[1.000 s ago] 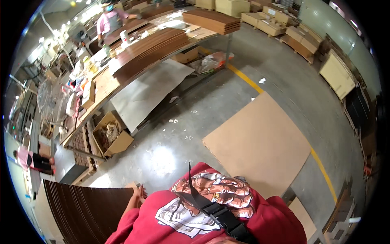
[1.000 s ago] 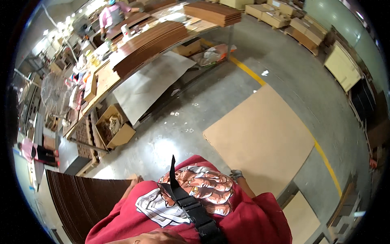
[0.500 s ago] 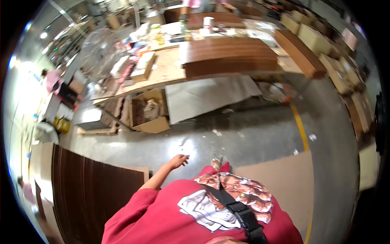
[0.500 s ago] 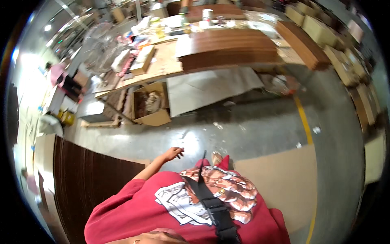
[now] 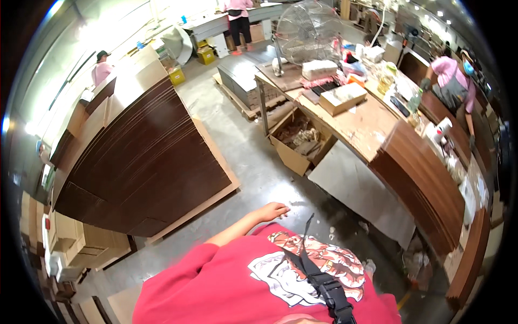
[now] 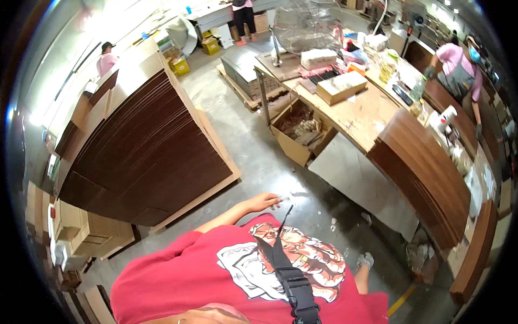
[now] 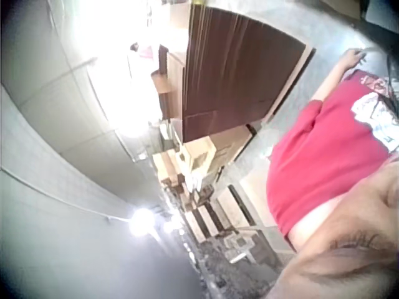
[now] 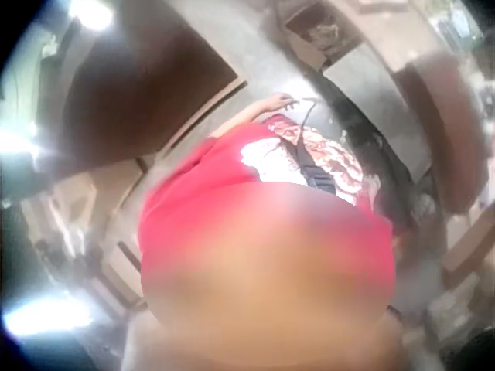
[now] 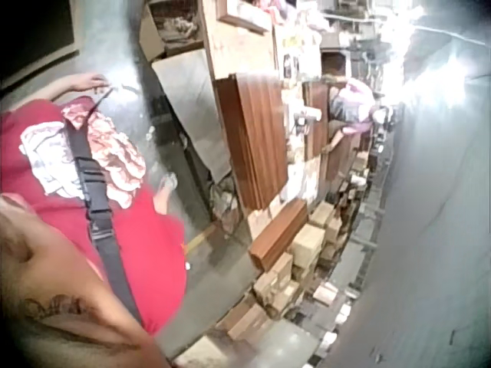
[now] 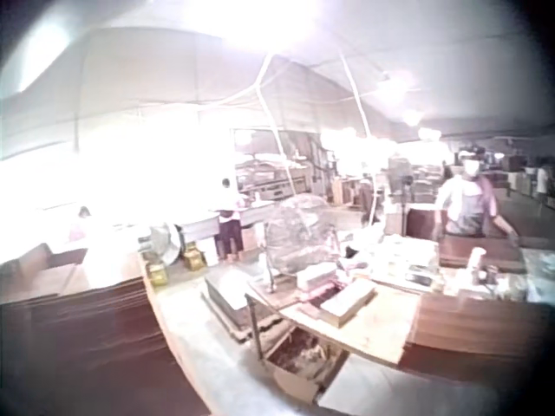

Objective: The person picks up wooden panels from a stack and places them onto a different stack, while also periodically checking panels on a workbench.

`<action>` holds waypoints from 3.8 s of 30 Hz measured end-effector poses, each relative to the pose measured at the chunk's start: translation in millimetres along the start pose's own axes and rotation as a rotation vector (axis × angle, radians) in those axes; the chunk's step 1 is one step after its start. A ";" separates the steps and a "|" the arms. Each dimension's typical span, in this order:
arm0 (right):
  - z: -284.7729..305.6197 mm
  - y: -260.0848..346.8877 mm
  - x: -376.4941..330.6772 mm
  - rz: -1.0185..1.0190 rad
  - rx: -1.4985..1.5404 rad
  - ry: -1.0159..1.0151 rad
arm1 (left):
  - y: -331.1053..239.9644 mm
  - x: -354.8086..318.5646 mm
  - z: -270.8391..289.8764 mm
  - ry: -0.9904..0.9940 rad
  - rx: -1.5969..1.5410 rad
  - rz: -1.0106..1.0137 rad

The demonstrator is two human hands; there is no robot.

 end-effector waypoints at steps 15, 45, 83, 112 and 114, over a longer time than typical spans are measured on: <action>-309.7 -104.3 -153.5 -0.053 -0.464 0.690 | 37.7 27.9 144.1 -0.064 -0.046 0.175; 196.5 492.7 -63.7 1.040 -0.369 -0.578 | -326.4 391.8 -77.8 -0.454 0.953 -0.065; 131.6 496.7 -98.4 0.922 -0.453 -0.747 | -352.0 454.5 -43.6 -0.271 0.798 0.112; 461.4 248.8 -110.1 0.071 -0.254 -0.346 | -661.0 297.5 -658.1 0.832 0.853 -1.442; 445.0 274.3 -117.4 0.330 -0.357 -0.179 | -650.0 289.0 -660.3 0.835 0.892 -1.450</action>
Point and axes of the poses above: each hand's wrist, its own x-axis towards the middle knuckle, its own z-axis out of the back of the hand, y = z × x, the point moved 4 cm from there along x, towards the middle knuckle, and after that the axes turned 15 degrees about x, right-handed, at the moved point
